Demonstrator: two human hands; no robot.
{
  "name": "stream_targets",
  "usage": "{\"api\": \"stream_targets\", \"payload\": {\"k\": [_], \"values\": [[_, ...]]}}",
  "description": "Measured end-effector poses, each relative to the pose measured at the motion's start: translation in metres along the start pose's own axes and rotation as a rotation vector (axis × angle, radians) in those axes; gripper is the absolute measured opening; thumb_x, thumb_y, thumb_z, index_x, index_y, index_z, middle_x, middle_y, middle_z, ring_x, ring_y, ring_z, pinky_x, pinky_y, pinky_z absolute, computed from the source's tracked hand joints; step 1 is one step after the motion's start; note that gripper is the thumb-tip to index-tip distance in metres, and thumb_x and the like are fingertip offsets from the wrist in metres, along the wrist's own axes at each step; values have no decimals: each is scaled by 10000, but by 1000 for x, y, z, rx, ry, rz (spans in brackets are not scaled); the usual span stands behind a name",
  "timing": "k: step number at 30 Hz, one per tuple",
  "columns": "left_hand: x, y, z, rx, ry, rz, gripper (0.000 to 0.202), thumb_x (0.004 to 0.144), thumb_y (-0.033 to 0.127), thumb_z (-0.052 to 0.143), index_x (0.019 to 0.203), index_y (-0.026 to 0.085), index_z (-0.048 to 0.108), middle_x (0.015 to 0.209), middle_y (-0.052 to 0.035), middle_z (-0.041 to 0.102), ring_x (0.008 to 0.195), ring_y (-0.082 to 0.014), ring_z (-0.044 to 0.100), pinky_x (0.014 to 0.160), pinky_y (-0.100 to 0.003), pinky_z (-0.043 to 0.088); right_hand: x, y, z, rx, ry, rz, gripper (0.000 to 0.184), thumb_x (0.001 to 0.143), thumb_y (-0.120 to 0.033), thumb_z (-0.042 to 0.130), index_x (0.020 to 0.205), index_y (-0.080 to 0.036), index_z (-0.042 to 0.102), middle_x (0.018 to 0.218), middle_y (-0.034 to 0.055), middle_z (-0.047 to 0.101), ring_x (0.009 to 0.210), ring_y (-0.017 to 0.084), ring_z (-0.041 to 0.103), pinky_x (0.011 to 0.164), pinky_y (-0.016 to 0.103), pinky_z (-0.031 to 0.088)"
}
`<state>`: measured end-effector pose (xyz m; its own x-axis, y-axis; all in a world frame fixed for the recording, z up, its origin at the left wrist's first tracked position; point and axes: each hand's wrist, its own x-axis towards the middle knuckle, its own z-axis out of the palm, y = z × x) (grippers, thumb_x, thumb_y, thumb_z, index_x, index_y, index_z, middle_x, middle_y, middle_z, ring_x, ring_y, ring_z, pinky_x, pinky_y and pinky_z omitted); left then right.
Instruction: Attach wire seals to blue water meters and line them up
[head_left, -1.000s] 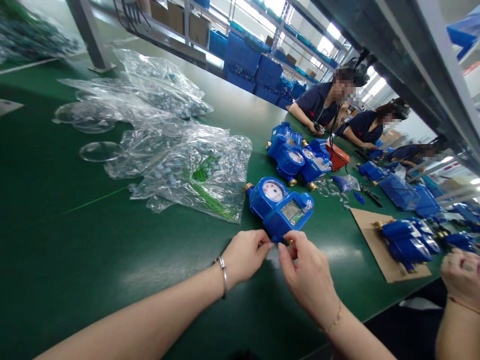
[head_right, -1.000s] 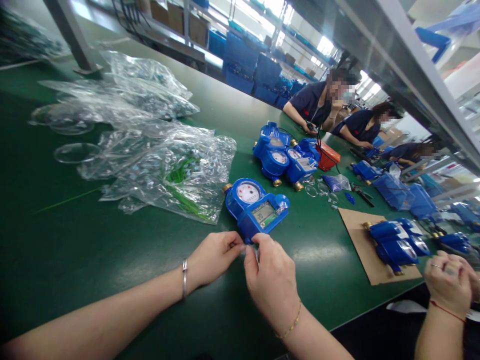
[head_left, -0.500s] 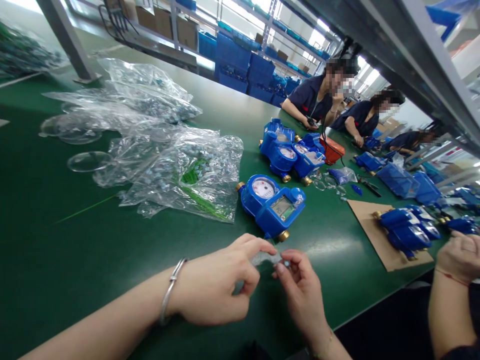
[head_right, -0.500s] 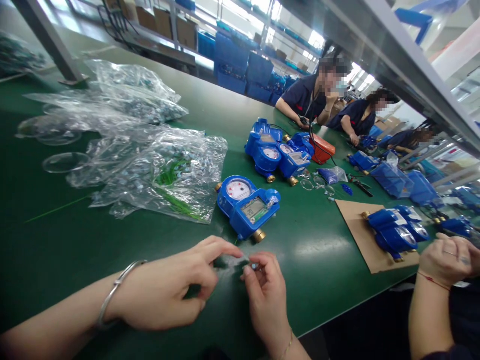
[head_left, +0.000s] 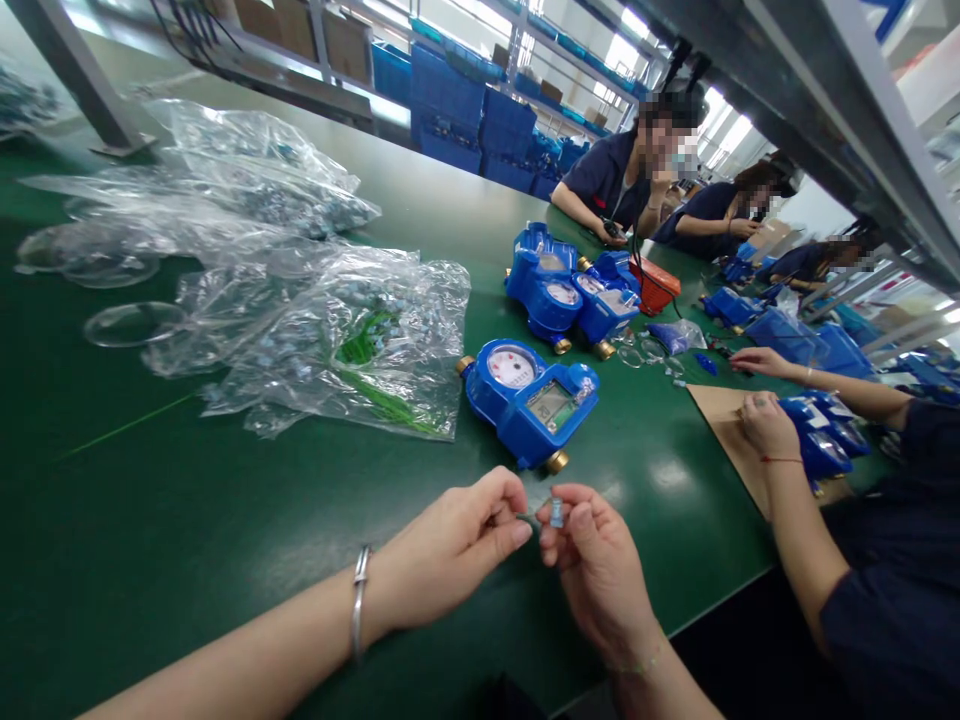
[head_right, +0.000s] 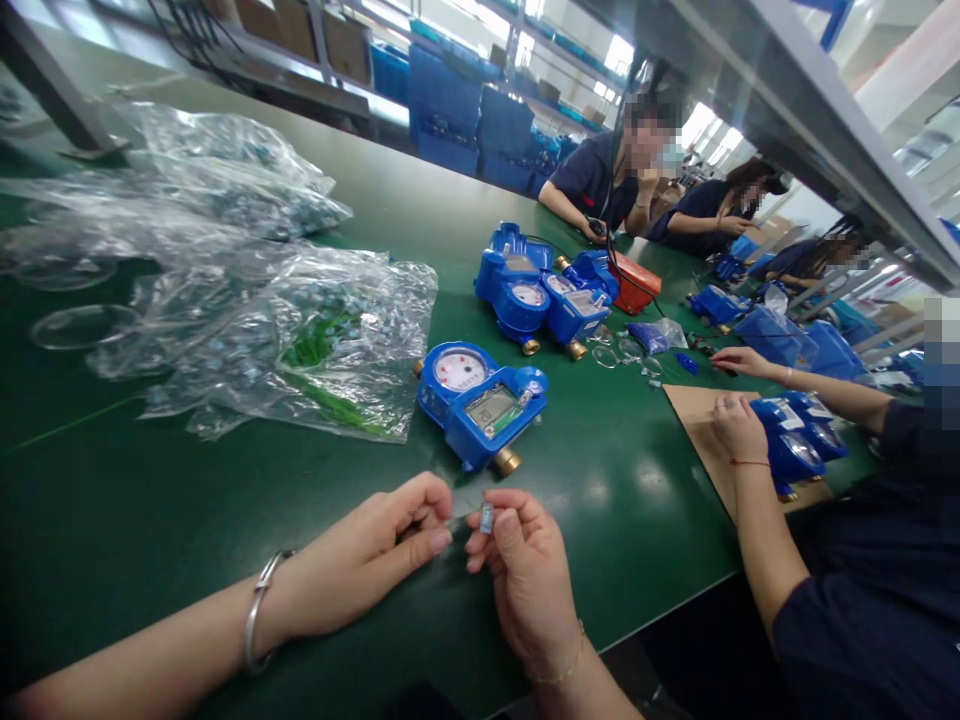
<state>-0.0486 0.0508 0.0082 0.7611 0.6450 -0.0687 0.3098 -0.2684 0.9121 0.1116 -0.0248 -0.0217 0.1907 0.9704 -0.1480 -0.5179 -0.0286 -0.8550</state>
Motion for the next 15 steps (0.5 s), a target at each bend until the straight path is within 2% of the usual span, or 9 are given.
{"api": "stream_targets", "payload": {"k": [5, 9, 15], "values": [[0, 3, 2, 46, 21, -26, 194, 850, 308, 461, 756, 179, 571, 635, 41, 531, 568, -98, 460, 516, -193, 318, 0, 3, 0, -23, -29, -19, 258, 788, -370, 664, 947, -170, 623, 773, 40, 651, 590, 83, 565, 569, 188, 443], [-1, 2, 6, 80, 85, -70, 207, 826, 328, 482, 718, 179, 578, 574, 47, 500, 517, -93, 438, 471, -193, 295, 0, 4, 0, -69, -43, -33, 255, 774, -359, 682, 946, -178, 632, 750, 23, 645, 599, 91, 572, 585, 202, 444], [-1, 2, 6, 120, 153, -61, 211, 816, 320, 487, 695, 180, 589, 557, 47, 511, 505, -88, 451, 473, -190, 292, -1, 7, -2, -119, -70, -41, 255, 790, -349, 666, 973, -176, 625, 690, 7, 631, 591, 97, 572, 602, 219, 433]]}}
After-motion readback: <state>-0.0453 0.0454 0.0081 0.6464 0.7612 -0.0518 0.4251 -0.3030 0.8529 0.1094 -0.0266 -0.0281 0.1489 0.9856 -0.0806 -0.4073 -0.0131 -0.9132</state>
